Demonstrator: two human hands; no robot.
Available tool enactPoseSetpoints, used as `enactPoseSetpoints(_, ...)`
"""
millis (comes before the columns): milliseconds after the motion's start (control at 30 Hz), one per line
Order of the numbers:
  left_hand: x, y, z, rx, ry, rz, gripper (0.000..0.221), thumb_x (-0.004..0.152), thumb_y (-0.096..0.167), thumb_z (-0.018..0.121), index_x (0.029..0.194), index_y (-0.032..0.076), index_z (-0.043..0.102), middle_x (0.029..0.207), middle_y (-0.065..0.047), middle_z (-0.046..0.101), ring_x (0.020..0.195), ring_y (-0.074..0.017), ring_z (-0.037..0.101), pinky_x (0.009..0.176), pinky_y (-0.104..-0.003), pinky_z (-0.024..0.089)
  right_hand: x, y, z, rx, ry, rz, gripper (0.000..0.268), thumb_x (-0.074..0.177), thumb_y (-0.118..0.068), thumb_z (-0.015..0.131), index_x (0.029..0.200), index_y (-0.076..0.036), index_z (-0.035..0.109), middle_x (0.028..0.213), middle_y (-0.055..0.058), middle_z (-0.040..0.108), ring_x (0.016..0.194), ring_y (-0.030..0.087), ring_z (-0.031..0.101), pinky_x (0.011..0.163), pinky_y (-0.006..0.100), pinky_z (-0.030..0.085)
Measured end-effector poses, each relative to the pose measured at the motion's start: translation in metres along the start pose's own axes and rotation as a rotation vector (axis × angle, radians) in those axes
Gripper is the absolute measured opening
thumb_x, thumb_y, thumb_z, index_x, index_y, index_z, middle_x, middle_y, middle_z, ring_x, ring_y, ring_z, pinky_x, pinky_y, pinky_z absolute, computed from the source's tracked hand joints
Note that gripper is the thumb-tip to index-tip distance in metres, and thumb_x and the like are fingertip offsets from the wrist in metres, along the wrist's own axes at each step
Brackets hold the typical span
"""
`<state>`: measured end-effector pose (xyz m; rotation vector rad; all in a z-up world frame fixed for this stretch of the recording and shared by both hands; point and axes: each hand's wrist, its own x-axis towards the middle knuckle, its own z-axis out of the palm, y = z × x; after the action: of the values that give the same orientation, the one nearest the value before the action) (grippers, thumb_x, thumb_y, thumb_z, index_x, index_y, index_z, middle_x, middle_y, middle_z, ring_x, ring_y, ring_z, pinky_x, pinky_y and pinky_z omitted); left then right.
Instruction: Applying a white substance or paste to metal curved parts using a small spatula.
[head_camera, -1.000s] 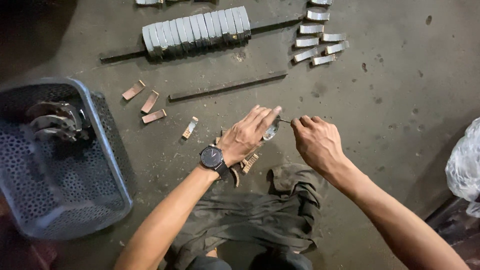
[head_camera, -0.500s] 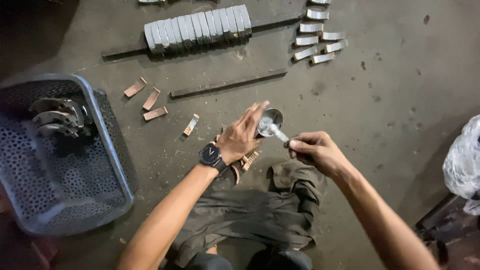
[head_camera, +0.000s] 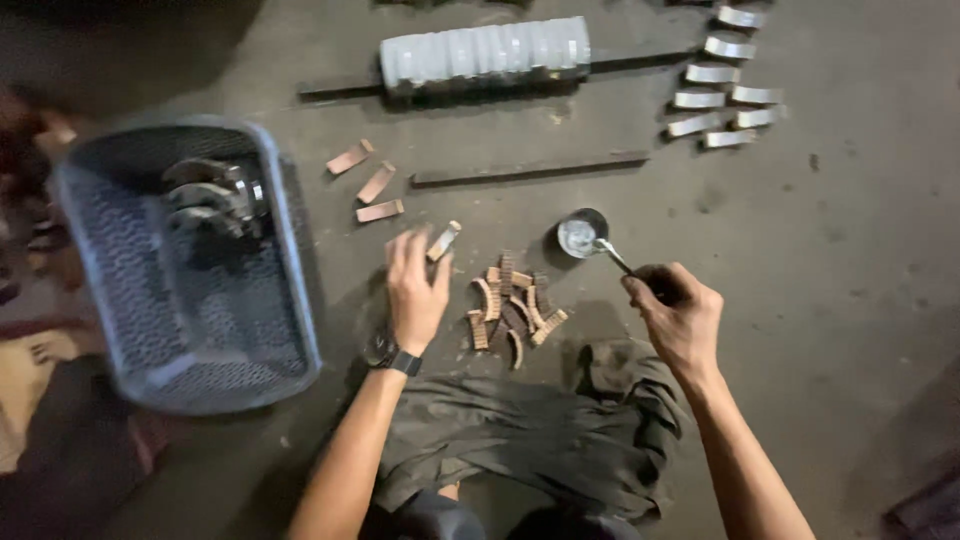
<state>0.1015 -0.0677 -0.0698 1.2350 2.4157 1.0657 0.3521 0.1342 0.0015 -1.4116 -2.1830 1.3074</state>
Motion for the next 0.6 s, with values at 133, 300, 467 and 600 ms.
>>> enactPoseSetpoints(133,-0.024,-0.038,-0.009,0.19,0.088,-0.121,0.054,0.084,0.016,0.083,0.126,-0.005,0.057,0.12,-0.024,0.058,0.113,-0.0423,0.056,0.103,-0.058,0.044,-0.007,-0.005,0.012,-0.09,0.11,-0.102,0.016,0.092,-0.011,0.081,0.097,0.002,0.073,0.079,0.007,0.071,0.067,0.012,0.061,0.064,0.028,0.052)
enactPoseSetpoints(300,-0.022,-0.046,0.008,0.084,0.075,-0.164,0.043,0.082,0.016,0.084,0.115,-0.002,0.063,0.109,-0.02,0.06,0.103,-0.0394,0.058,0.088,-0.049,0.049,-0.015,-0.021,0.012,-0.082,0.161,-0.203,0.017,0.092,-0.01,0.079,0.103,0.002,0.072,0.083,0.005,0.071,0.069,0.008,0.062,0.063,0.025,0.051)
enactPoseSetpoints(467,-0.018,-0.009,0.003,-0.014,0.18,-0.106,0.021,0.086,0.008,0.08,0.104,0.002,0.069,0.101,-0.013,0.067,0.096,-0.0302,0.064,0.082,-0.043,0.054,-0.035,-0.031,0.004,0.221,0.081,0.022,0.015,0.101,-0.013,0.07,0.103,0.0,0.076,0.075,0.001,0.069,0.064,0.008,0.059,0.057,0.025,0.048)
enactPoseSetpoints(600,-0.029,0.037,-0.016,-0.377,0.203,-0.213,0.018,0.088,0.009,0.079,0.101,0.002,0.068,0.095,-0.007,0.073,0.081,-0.0153,0.071,0.072,-0.032,0.061,-0.041,-0.056,0.001,0.597,-0.174,0.305,0.022,0.098,-0.018,0.067,0.098,0.002,0.077,0.066,0.001,0.066,0.053,0.007,0.051,0.047,0.024,0.04)
